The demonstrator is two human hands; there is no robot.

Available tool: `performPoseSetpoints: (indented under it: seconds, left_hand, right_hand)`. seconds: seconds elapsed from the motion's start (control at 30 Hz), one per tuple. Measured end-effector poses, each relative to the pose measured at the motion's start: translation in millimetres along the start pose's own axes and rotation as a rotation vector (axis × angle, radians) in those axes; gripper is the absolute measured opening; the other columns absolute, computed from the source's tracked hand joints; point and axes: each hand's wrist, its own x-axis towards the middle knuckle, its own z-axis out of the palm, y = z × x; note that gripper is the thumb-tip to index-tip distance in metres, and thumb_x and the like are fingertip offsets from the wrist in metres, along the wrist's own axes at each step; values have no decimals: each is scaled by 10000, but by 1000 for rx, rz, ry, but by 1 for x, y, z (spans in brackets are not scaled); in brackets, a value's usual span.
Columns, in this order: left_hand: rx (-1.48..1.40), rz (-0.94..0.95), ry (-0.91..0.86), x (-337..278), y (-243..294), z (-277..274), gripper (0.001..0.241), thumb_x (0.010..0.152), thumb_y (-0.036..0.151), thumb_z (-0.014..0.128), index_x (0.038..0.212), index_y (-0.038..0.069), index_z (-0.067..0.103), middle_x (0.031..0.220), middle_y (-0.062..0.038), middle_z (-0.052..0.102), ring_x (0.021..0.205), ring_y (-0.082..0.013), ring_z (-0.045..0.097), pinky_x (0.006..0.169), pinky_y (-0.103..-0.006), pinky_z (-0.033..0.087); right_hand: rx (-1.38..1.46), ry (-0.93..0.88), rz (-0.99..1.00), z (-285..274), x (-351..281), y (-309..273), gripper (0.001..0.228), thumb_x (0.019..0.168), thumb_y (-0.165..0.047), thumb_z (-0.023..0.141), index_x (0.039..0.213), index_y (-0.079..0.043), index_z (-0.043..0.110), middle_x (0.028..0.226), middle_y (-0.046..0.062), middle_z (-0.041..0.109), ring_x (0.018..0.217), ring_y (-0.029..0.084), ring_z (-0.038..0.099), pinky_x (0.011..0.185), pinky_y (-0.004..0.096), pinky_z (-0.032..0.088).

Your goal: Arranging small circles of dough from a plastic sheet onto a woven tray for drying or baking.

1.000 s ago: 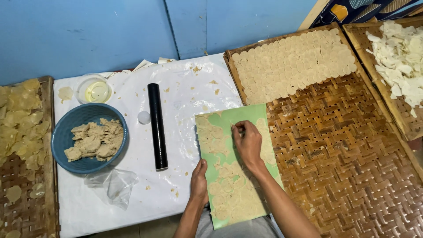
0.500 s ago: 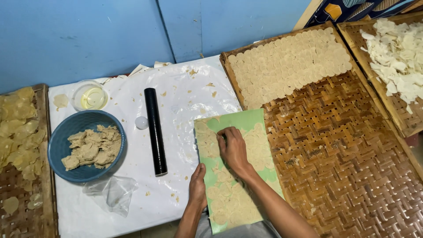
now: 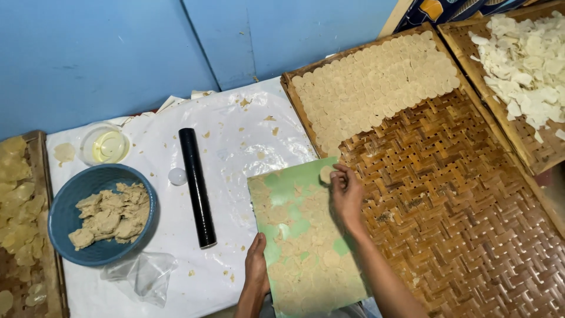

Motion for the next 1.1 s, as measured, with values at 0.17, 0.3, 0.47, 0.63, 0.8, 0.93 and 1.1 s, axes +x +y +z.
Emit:
performPoseSetpoints:
  seconds: [0.17, 0.3, 0.47, 0.63, 0.8, 0.93, 1.1]
  left_hand:
    - [17, 6, 61, 0, -3, -3, 536, 1050, 329, 433, 1493, 29, 465, 1366, -151, 631, 1195, -293, 632, 977, -445, 536]
    - [-22, 56, 23, 2, -7, -12, 551, 1047, 326, 435, 1499, 11, 458, 1384, -159, 619, 1198, -292, 629, 974, -434, 535]
    - [-29, 50, 87, -9, 0, -4, 577, 1041, 332, 436, 1530, 26, 406, 1413, -156, 591, 1208, -289, 626, 975, -444, 536]
    - [-67, 62, 121, -5, -2, -10, 589, 1041, 323, 451, 1547, 29, 381, 1425, -153, 578, 1217, -282, 617, 983, -439, 534]
    - [-88, 86, 75, 0, -2, -12, 565, 1037, 317, 452, 1516, 22, 407, 1394, -161, 594, 1194, -286, 632, 972, -440, 548]
    - [-127, 108, -15, 1, -5, -9, 542, 1039, 321, 456, 1481, 7, 447, 1346, -163, 616, 1156, -285, 642, 954, -436, 554]
    - [-121, 122, -96, 11, -11, -5, 520, 1048, 333, 458, 1445, 1, 510, 1279, -152, 660, 1098, -278, 666, 933, -413, 562]
  right_hand:
    - [-95, 74, 111, -11, 52, 76, 221, 999, -160, 643, 1159, -25, 712, 943, 110, 750, 780, 157, 685, 685, 301, 556]
    - [-222, 68, -62, -7, 87, 110, 189, 963, -172, 724, 1068, -18, 754, 964, 146, 744, 815, 208, 688, 717, 341, 542]
    - [-212, 106, -181, -1, 105, 106, 169, 957, -155, 720, 1057, -28, 768, 983, 171, 718, 812, 244, 697, 723, 351, 556]
    - [-182, 155, -145, 2, 108, 95, 178, 946, -148, 715, 1075, -35, 763, 988, 158, 728, 836, 233, 710, 755, 354, 569]
    - [-245, 172, -258, 1, 90, 64, 191, 998, -112, 679, 1118, 12, 761, 1017, 203, 679, 886, 283, 672, 775, 375, 573]
    - [-157, -7, -191, 19, 27, -27, 192, 1021, -106, 600, 1094, -5, 746, 1077, 183, 656, 885, 259, 668, 738, 372, 602]
    - [-193, -286, -484, 60, -17, -48, 186, 936, -101, 679, 1060, -4, 777, 1004, 149, 701, 933, 308, 671, 806, 414, 557]
